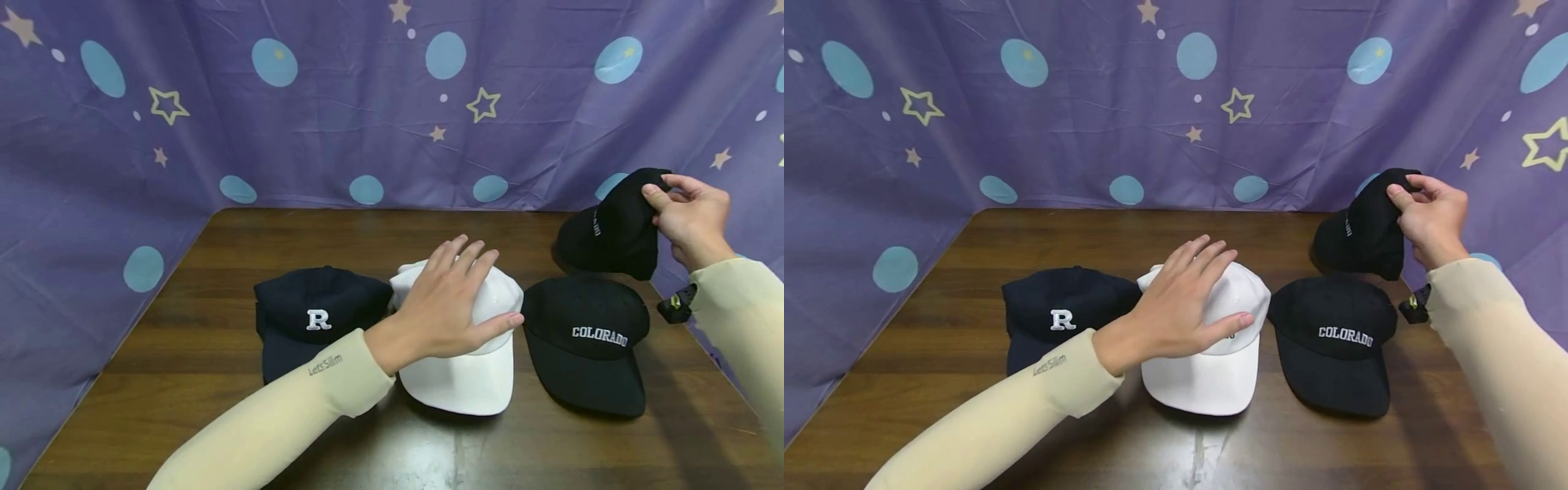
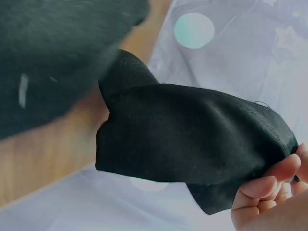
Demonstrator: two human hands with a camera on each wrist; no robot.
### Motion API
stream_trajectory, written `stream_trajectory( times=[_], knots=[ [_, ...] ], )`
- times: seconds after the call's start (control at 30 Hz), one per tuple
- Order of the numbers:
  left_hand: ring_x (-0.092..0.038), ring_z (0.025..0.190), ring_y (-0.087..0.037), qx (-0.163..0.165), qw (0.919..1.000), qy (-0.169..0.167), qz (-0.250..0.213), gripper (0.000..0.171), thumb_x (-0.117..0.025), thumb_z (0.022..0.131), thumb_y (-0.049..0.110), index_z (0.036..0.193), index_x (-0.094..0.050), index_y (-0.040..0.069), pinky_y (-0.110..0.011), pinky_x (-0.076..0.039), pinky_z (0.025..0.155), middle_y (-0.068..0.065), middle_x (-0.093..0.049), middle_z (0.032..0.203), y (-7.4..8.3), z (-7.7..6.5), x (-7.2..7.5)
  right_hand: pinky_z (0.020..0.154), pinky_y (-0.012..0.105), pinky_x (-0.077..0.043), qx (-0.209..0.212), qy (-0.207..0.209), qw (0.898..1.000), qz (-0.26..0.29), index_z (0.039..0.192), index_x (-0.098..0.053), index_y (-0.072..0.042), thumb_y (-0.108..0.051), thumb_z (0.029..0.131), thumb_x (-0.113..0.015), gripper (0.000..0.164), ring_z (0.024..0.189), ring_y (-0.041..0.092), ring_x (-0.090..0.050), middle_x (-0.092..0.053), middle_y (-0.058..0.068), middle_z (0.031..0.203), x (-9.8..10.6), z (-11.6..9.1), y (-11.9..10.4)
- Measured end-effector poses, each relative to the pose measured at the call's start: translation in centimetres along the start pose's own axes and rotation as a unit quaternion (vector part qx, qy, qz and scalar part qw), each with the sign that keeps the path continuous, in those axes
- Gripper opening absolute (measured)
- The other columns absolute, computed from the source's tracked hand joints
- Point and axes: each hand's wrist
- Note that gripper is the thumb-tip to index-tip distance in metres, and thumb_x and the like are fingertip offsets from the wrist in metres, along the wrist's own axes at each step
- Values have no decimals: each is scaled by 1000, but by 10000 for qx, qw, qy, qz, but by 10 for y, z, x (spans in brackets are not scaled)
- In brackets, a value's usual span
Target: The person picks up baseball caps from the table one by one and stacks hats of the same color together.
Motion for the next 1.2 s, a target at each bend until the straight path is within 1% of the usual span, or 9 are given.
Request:
stream_trajectory(
  times=[0.2, 0.3, 0.4, 0.47, 0.57, 0.7, 0.9, 1.03, 1.2],
  knots=[
    [-31, 149, -34, 52, 10000, -23, -9, 87, -48, 94, 73, 153, -44, 10, -43, -15, 126, -11, -45, 156, 0, 5, -1, 58, 6, -46, 822, 93, 9932, -823, 117, -73, -29, -27, 95, -73, 23, 66, -7, -56, -60, -22, 75, 1, -3, -19],
    [-31, 149, -34, 109, 9999, -75, -41, 87, -48, 94, 73, 154, -43, 10, -43, -14, 126, -11, -44, 156, 0, 7, -2, 56, 7, -43, 1099, -16, 9843, -1383, 128, -70, -25, -32, 98, -68, 31, 67, -6, -52, -56, -21, 78, 3, -6, -28],
    [-30, 150, -34, 136, 9998, -109, -65, 88, -47, 94, 74, 154, -43, 10, -42, -14, 126, -12, -44, 156, 1, 9, -3, 54, 8, -42, 1341, -254, 9764, -1673, 136, -67, -22, -33, 99, -66, 39, 66, -6, -52, -56, -24, 79, 8, -11, -38],
    [-30, 150, -34, 125, 9998, -104, -88, 88, -46, 94, 74, 154, -43, 10, -42, -14, 126, -12, -44, 156, 2, 10, -3, 55, 8, -43, 1468, -471, 9734, -1697, 139, -66, -21, -33, 100, -65, 41, 68, -6, -53, -57, -25, 81, 11, -14, -45],
    [-30, 150, -33, 105, 9998, -121, -118, 87, -44, 95, 74, 154, -43, 10, -41, -13, 126, -12, -44, 157, 5, 12, -4, 61, 6, -48, 1577, -951, 9730, -1395, 139, -66, -19, -26, 99, -67, 40, 74, -8, -59, -63, -25, 85, 16, -17, -54],
    [-29, 150, -34, 105, 9998, -142, -126, 88, -43, 95, 75, 155, -43, 10, -41, -13, 126, -11, -43, 157, 7, 13, -5, 68, 7, -52, 1483, -1689, 9681, -1110, 138, -66, -18, -20, 100, -66, 38, 82, -8, -66, -70, -23, 90, 21, -19, -63],
    [-30, 150, -34, 107, 9998, -121, -70, 88, -44, 95, 75, 154, -43, 10, -41, -14, 126, -12, -44, 156, 8, 13, -6, 69, 6, -49, 1623, -2226, 9415, -1943, 145, -59, -18, -22, 103, -61, 42, 87, -8, -65, -70, -26, 93, 29, -24, -73],
    [-31, 149, -34, 125, 9998, -123, -23, 88, -45, 95, 75, 154, -43, 10, -42, -14, 126, -12, -44, 156, 7, 13, -6, 69, 11, -51, 1513, -2595, 9262, -2279, 141, -62, -28, -19, 104, -61, 38, 86, -2, -67, -73, -20, 94, 32, -27, -80],
    [-31, 149, -34, 110, 9998, -157, -89, 88, -45, 95, 75, 154, -43, 10, -43, -14, 126, -12, -44, 156, 7, 13, -7, 73, 12, -52, 1391, -3151, 8941, -2865, 135, -65, -34, -16, 104, -60, 36, 89, 2, -70, -75, -15, 99, 37, -31, -84]
  ],
)
Point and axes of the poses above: each hand's wrist, its own z-axis towards the middle knuckle, its own x-axis out of the back of the hand, y = z × x
